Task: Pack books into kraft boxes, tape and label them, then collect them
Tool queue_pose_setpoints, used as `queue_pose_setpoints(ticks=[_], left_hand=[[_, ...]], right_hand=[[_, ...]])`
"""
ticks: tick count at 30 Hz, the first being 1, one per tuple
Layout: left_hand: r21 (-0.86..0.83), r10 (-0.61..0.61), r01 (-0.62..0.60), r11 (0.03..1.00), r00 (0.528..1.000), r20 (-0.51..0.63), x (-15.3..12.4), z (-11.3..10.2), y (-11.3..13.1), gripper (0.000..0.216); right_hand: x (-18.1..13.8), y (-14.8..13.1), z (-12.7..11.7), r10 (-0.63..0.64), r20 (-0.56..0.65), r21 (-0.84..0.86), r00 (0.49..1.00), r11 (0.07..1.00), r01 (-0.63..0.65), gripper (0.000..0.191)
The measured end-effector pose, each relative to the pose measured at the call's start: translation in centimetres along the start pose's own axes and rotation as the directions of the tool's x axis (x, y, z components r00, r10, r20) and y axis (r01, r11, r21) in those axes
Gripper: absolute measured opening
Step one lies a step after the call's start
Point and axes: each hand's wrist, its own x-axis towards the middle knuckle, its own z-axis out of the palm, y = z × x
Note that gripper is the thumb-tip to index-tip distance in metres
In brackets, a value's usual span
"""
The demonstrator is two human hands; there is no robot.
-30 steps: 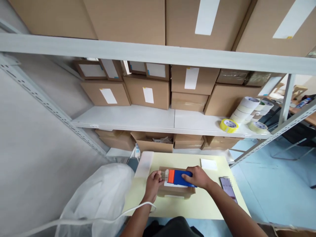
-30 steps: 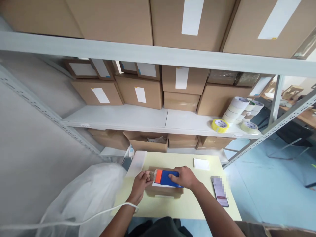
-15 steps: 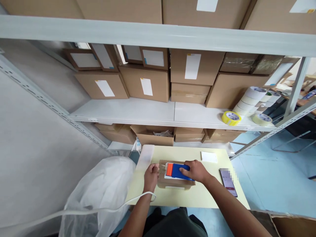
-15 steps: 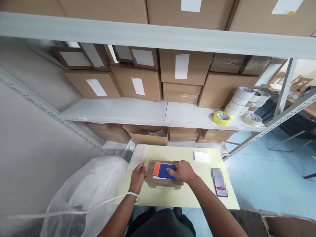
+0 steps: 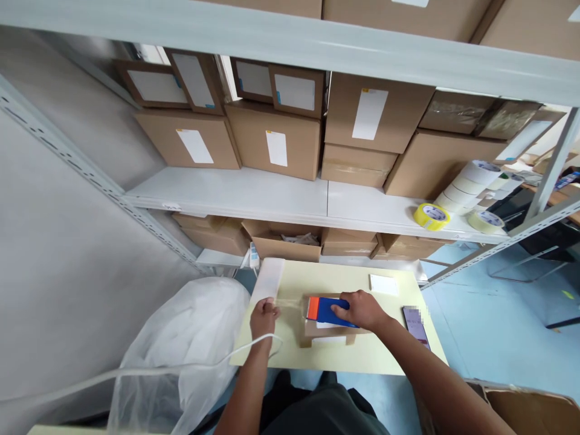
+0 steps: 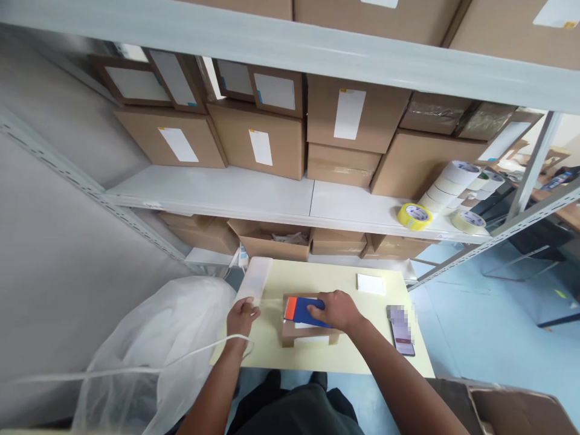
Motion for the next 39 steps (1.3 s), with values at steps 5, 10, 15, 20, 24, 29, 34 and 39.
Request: queue_pose_setpoints(ticks=[5,10,15,20,24,29,34,39], left_hand=[[-0.021,-0.064,0.066,0.998,0.996,0.057,0.3,-2.0,0.3,0.042],[-0.188,-0.114,0.131,0.974,0.988,0.1,-2.2,-2.4,0.3,0.04],[-0.213,-0.14,0.168,0.963,0.98,0.138,-3.8,-2.9,0.8,0.044],[-0.138,-0.188,0.211,0.968,0.969,0.163,-3.9,-2.4,0.4,0.048],[-0.086,-0.222,0.245,0.966,0.951,0.216,-3.3,-1.6,-0.9,0.054],[-0.053,-0.219,0.24,0.969,0.942,0.255,-2.5,-0.4,-1.7,0.056],[-0.069,-0.231,0.259,0.963,0.932,0.279,-2.5,0.4,-1.7,0.05],[-0.051,-0.251,0.272,0.961,0.933,0.259,-2.8,1.0,-2.3,0.047]], right_hand=[[-0.3,0.9,0.5,0.004,-0.018,0.044,1.0,0.999,-0.003,0.032],[-0.5,1.8,0.8,-0.018,-0.05,0.211,0.999,0.977,0.028,0.035],[-1.0,3.9,1.1,-0.057,-0.055,0.494,0.997,0.866,0.077,0.043],[-1.3,5.6,1.8,-0.03,-0.102,0.612,0.994,0.786,0.086,0.047],[-1.4,6.2,1.8,-0.055,-0.114,0.669,0.992,0.734,0.118,0.049],[-1.5,6.9,1.3,-0.027,-0.125,0.692,0.992,0.714,0.107,0.051],[-1.6,8.0,1.3,0.0,-0.124,0.691,0.992,0.717,0.087,0.049],[-1.2,8.3,1.4,0.013,-0.14,0.683,0.99,0.725,0.087,0.047]])
